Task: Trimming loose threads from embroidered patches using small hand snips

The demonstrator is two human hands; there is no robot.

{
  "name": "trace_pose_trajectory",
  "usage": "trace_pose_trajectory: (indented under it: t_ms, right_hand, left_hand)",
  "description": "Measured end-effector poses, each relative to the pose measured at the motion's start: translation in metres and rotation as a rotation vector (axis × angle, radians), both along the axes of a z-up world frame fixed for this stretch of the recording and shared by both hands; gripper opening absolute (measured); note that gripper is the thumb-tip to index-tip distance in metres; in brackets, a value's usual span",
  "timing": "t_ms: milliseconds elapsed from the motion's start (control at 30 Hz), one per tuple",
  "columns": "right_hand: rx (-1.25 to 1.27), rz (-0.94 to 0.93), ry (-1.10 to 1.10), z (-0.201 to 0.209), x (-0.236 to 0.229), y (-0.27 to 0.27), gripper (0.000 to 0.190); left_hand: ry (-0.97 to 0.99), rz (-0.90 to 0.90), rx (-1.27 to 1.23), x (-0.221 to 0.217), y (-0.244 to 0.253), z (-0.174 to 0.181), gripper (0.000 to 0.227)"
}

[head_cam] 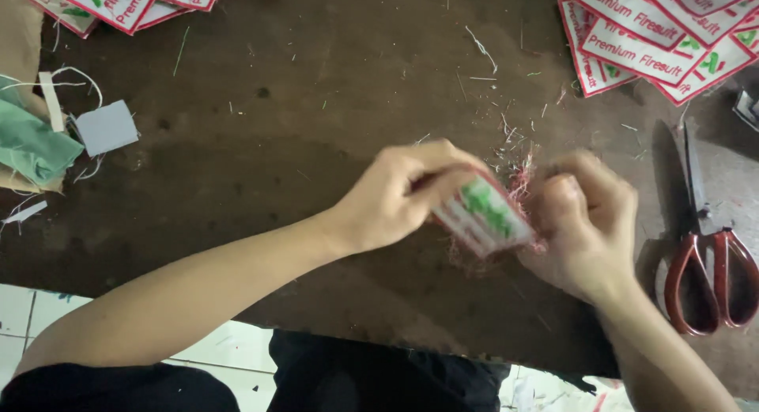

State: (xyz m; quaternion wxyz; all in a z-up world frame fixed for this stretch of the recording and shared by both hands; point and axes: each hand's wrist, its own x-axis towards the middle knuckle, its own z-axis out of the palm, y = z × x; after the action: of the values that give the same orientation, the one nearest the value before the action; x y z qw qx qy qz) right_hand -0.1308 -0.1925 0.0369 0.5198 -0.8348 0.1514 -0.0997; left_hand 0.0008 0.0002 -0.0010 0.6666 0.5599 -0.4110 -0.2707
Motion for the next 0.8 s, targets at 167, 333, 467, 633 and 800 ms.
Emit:
trace_pose_trajectory:
  t_ms: [167, 333, 467, 633, 800]
  right_hand:
    - [0.374, -0.121, -0.064, 0.021, 0.0, 0.001, 0.023]
    - [-0.039, -0.059, 0.126, 0.026, 0.006, 0.011, 0.044]
    - [-0.069, -0.064, 0.191, 0.034, 0.002, 0.012, 0.022]
    - [0.186, 0.415, 0.734, 0.03, -0.001, 0.003, 0.033]
    - [0.172, 0.181, 0.483, 0.024, 0.007, 0.0, 0.035]
  left_hand:
    - [0.083, 0.232, 0.031, 0.007, 0.005, 0.014, 0.033]
    - [0.188, 0.235, 0.066, 0.003, 0.004, 0.022, 0.027]
    - [0.086, 0.302, 0.017, 0.012, 0.007, 0.025, 0.022]
    - [0.179, 0.481, 0.031, 0.02, 0.01, 0.024, 0.023]
    - [0.126, 0.475, 0.051, 0.017, 0.009, 0.019, 0.023]
